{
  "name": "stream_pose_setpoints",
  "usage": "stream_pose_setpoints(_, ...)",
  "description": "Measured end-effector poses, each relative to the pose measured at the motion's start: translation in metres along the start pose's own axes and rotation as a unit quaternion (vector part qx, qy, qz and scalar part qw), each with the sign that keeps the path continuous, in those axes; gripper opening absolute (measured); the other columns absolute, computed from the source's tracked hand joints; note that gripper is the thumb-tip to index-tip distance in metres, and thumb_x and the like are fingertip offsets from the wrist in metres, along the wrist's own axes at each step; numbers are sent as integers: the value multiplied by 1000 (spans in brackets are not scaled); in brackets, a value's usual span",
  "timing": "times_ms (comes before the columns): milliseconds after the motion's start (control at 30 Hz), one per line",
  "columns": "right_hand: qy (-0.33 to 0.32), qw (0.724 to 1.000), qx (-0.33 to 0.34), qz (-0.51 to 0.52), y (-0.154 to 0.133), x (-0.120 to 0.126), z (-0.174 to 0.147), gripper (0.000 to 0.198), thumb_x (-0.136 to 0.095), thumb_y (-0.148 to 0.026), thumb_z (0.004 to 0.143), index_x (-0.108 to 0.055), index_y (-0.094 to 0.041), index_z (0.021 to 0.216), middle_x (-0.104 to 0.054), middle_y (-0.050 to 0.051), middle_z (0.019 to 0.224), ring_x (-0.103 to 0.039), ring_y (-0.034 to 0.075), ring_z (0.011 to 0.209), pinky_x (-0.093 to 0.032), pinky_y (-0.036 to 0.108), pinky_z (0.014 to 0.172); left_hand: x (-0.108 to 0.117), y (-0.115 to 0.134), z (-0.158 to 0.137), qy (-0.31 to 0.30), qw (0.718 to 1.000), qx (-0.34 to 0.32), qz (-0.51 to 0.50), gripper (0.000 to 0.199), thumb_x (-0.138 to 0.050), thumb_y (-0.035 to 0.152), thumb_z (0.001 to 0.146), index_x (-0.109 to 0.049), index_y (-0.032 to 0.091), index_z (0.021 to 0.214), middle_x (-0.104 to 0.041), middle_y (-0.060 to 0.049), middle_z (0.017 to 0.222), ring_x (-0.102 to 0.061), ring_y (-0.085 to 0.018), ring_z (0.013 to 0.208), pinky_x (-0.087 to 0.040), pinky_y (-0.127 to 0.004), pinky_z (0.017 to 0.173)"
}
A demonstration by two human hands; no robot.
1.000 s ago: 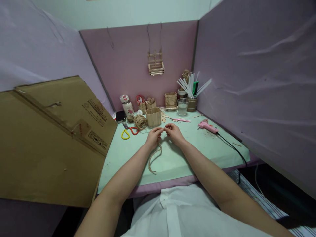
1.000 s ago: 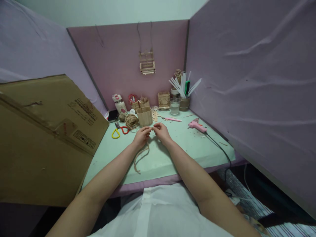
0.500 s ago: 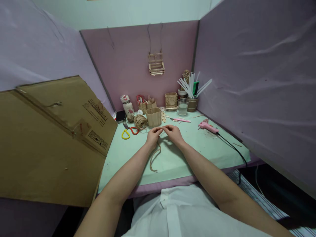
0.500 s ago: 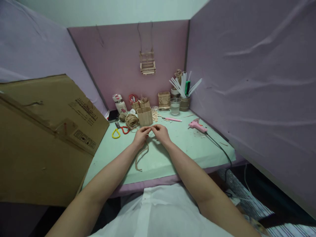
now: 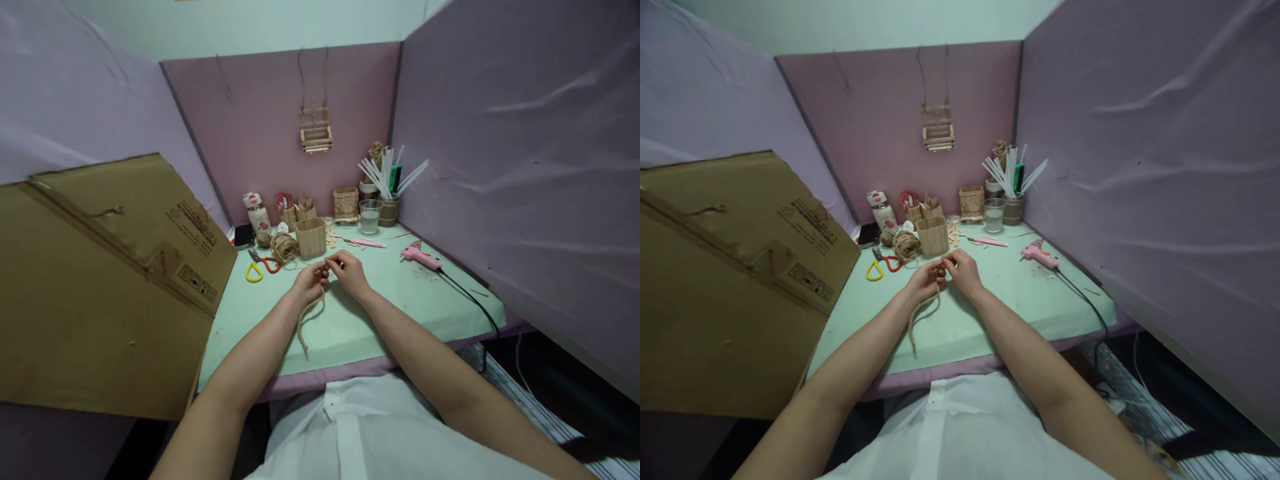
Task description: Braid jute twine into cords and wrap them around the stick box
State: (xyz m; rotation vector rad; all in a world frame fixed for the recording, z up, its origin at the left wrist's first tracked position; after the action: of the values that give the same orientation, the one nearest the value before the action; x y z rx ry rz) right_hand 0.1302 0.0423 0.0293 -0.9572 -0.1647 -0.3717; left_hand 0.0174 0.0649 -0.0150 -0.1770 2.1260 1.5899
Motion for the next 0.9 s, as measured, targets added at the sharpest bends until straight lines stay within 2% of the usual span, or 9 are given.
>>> stream_pose_setpoints(67,-3,1000,-14,28,2,0,1,18,-55,-36,77,-64,-20,72,-62,4,76,-54,16,74,-42,29,73,0,0,0,-10,1000,6,2,17,-71,26,62,-59,15,69,-50,0,59,-42,-6,51,-28,-18,42)
stream_pose_setpoints(100,-2,998,-30,50,5,-1,2,19,-56,-37,76,-63,-20,72,-62,4,76,-54,16,74,-42,29,73,0,1,-1,-7,1000,-12,14,20,-72,26,61,-59,15,71,-52,-1,61,-43,-6,52,-28,-18,42)
stream_pose_setpoints(233,-15,983,-129,132,23,-5,2,23,-56,-40,73,-63,-18,72,-62,2,68,-53,15,66,-42,28,65,2,10,-4,56,982,-144,113,26,-75,25,57,-60,15,76,-60,-2,69,-49,-8,59,-31,-18,47)
stream_pose_setpoints(333,-25,977,-157,139,30,-9,2,23,-58,-39,70,-63,-17,70,-61,1,66,-53,14,63,-42,27,63,2,14,-6,95,961,-195,169,26,-74,25,56,-59,15,74,-60,-1,67,-51,-9,62,-37,-21,55)
stream_pose_setpoints(500,-18,979,-140,146,33,-11,3,19,-61,-36,66,-62,-18,70,-63,1,67,-55,14,65,-44,28,66,1,17,-6,90,950,-224,200,27,-72,27,58,-56,16,76,-60,1,66,-54,-11,63,-41,-24,63)
stream_pose_setpoints(600,-11,979,-140,145,35,-10,4,19,-61,-36,66,-61,-18,69,-63,1,66,-56,15,65,-44,28,66,0,15,-4,71,940,-212,259,17,-66,28,64,-58,16,72,-60,0,63,-53,-12,61,-40,-25,64)
stream_pose_setpoints(733,-14,979,-153,137,37,-8,3,16,-60,-34,65,-60,-18,65,-60,0,62,-54,14,62,-42,27,63,-7,14,-6,46,888,-221,401,19,-54,28,74,-60,16,61,-59,0,56,-50,-13,57,-36,-25,60)
stream_pose_setpoints(800,-1,978,-166,129,38,-6,2,16,-59,-34,65,-58,-19,63,-58,0,61,-52,14,60,-41,27,61,-9,17,-9,48,867,-245,432,19,-53,29,75,-62,17,62,-58,1,55,-50,-13,57,-35,-25,59)
stream_pose_setpoints(900,27,972,-194,127,42,-4,1,18,-58,-37,65,-55,-19,61,-55,-1,58,-48,13,57,-38,26,57,-15,20,-15,48,852,-267,448,20,-54,31,75,-63,17,63,-58,1,55,-49,-13,57,-35,-25,58)
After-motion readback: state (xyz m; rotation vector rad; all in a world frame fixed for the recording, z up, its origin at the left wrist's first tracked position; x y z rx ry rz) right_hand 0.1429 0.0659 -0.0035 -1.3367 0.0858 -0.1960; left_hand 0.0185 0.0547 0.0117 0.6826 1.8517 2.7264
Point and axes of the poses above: each hand's wrist, its own z-axis towards the middle knuckle, its own x-axis out of the back of the hand, y = z × x, the point moved 6 cm from there along z, towards the middle knuckle
